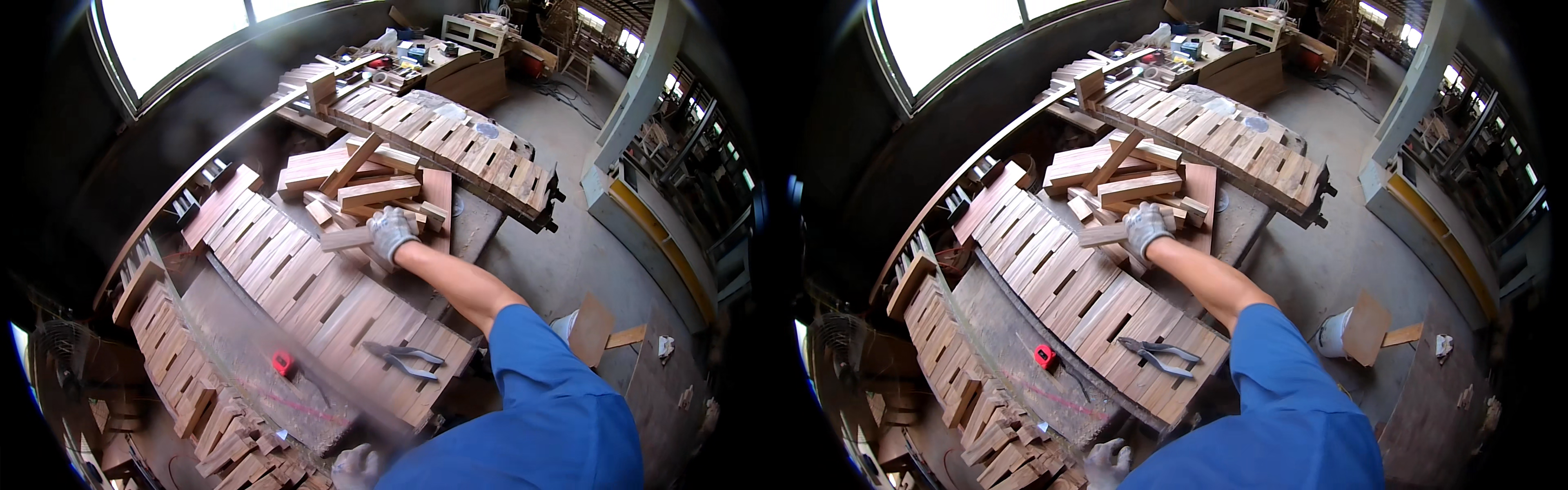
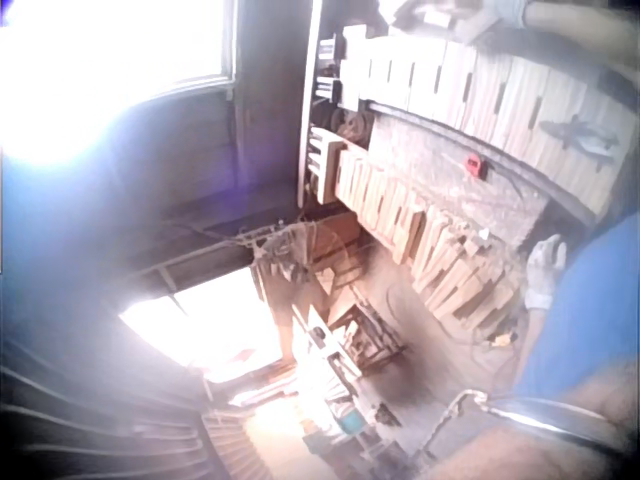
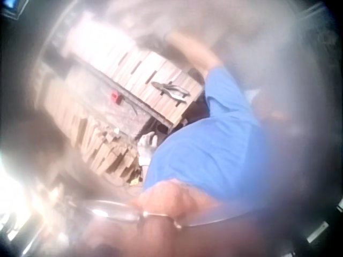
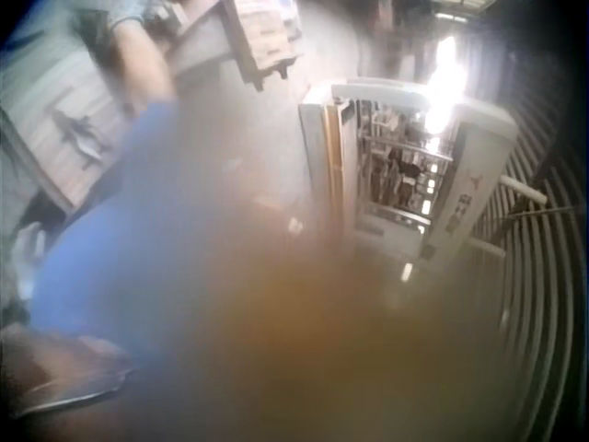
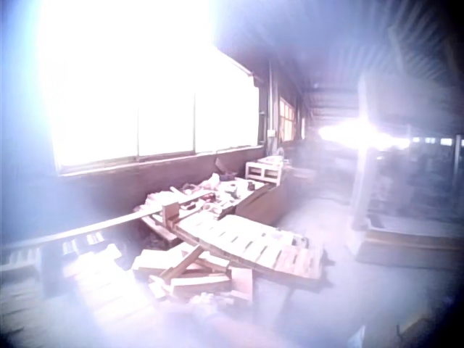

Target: The person assembles a wooden slatted structure by placing and aligning wooden planks on a workbench. They then use pliers to remove nails from small wooden blocks, separating the pieces and stacking them on the table.

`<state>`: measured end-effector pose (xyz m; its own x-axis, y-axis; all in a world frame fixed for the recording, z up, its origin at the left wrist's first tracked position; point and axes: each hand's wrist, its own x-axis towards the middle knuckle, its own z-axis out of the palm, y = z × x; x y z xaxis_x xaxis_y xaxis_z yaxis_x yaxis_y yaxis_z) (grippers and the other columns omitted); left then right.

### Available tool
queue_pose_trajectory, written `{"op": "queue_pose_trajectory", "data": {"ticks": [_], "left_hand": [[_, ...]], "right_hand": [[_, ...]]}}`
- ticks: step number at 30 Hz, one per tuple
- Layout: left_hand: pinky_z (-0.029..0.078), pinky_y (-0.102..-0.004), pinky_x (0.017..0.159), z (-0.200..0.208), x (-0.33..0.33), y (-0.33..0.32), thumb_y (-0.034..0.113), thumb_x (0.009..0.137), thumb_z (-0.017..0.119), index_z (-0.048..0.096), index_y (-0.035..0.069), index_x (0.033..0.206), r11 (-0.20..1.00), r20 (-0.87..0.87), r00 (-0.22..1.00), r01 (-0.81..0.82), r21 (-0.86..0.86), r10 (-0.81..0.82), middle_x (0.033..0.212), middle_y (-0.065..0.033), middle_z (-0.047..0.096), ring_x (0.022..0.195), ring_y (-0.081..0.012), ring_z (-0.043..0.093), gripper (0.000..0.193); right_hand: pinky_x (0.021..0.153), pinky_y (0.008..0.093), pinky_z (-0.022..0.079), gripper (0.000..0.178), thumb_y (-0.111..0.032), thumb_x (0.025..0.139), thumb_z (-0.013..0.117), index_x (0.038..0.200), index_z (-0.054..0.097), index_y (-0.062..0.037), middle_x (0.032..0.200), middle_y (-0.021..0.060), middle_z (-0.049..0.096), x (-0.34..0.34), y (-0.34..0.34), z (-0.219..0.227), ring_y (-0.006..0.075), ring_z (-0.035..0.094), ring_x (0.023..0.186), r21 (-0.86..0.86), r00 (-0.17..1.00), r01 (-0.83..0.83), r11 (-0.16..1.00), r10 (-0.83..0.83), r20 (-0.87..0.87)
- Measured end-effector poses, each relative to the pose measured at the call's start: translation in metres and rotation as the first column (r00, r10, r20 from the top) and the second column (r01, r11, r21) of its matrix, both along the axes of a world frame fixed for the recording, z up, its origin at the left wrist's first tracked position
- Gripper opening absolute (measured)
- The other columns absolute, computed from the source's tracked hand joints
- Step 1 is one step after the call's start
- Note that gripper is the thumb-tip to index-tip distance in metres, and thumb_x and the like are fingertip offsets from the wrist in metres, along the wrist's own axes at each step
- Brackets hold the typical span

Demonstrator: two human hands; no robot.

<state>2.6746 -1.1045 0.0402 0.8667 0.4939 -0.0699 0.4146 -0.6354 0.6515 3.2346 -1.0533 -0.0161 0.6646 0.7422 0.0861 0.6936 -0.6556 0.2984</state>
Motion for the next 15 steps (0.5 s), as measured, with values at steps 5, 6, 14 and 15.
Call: {"op": "queue_pose_trajectory", "data": {"ticks": [5, 6, 14, 15], "left_hand": [[0.058, -0.0401, 0.094, -0.002, 0.018, 0.016, 0.017, 0.088, 0.084, 0.076, 0.003, 0.121, 0.961, 0.04, 0.977, -0.199, -0.192, 0.21, 0.108, -0.015, 0.079, 0.102, -0.03, 0.076, 0.036], [0.059, -0.0401, 0.09, -0.003, 0.026, 0.018, 0.022, 0.091, 0.082, 0.075, 0.006, 0.12, 0.93, 0.112, 0.954, -0.237, -0.283, 0.277, 0.106, -0.012, 0.077, 0.097, -0.0276, 0.074, 0.034], [0.061, -0.0397, 0.088, -0.045, 0.049, 0.033, 0.041, 0.111, 0.059, 0.049, 0.005, 0.151, -0.069, -0.008, 0.681, 0.062, -0.996, 0.732, 0.13, -0.0104, 0.064, 0.111, -0.0214, 0.065, 0.055], [0.062, -0.0411, 0.091, -0.054, 0.041, 0.037, 0.039, 0.113, 0.055, 0.05, 0.004, 0.15, -0.061, -0.031, 0.635, 0.025, -0.998, 0.772, 0.131, -0.0128, 0.063, 0.115, -0.0254, 0.064, 0.051]], "right_hand": [[0.081, 0.0463, 0.05, 0.026, -0.03, 0.087, 0.068, 0.093, 0.073, -0.0046, 0.092, 0.0187, 0.07, -0.115, -0.035, 0.053, 0.0316, 0.065, 0.089, 0.14, 0.922, -0.248, 0.959, 0.278, -0.27], [0.085, 0.0484, 0.051, 0.027, -0.03, 0.086, 0.07, 0.092, 0.072, -0.0043, 0.092, 0.0199, 0.07, -0.146, -0.043, 0.072, 0.0331, 0.067, 0.092, 0.162, 0.874, -0.297, 0.941, 0.336, -0.352], [0.1, 0.0463, 0.05, 0.049, -0.038, 0.077, 0.083, 0.109, 0.069, -0.003, 0.103, 0.0154, 0.067, -0.351, -0.078, 0.096, 0.0363, 0.063, 0.107, 0.494, 0.586, -0.367, 0.788, 0.608, -0.535], [0.102, 0.0465, 0.049, 0.052, -0.04, 0.079, 0.082, 0.114, 0.069, -0.0028, 0.106, 0.0166, 0.068, -0.354, -0.084, 0.102, 0.0377, 0.064, 0.11, 0.574, 0.502, -0.343, 0.744, 0.661, -0.557]]}}
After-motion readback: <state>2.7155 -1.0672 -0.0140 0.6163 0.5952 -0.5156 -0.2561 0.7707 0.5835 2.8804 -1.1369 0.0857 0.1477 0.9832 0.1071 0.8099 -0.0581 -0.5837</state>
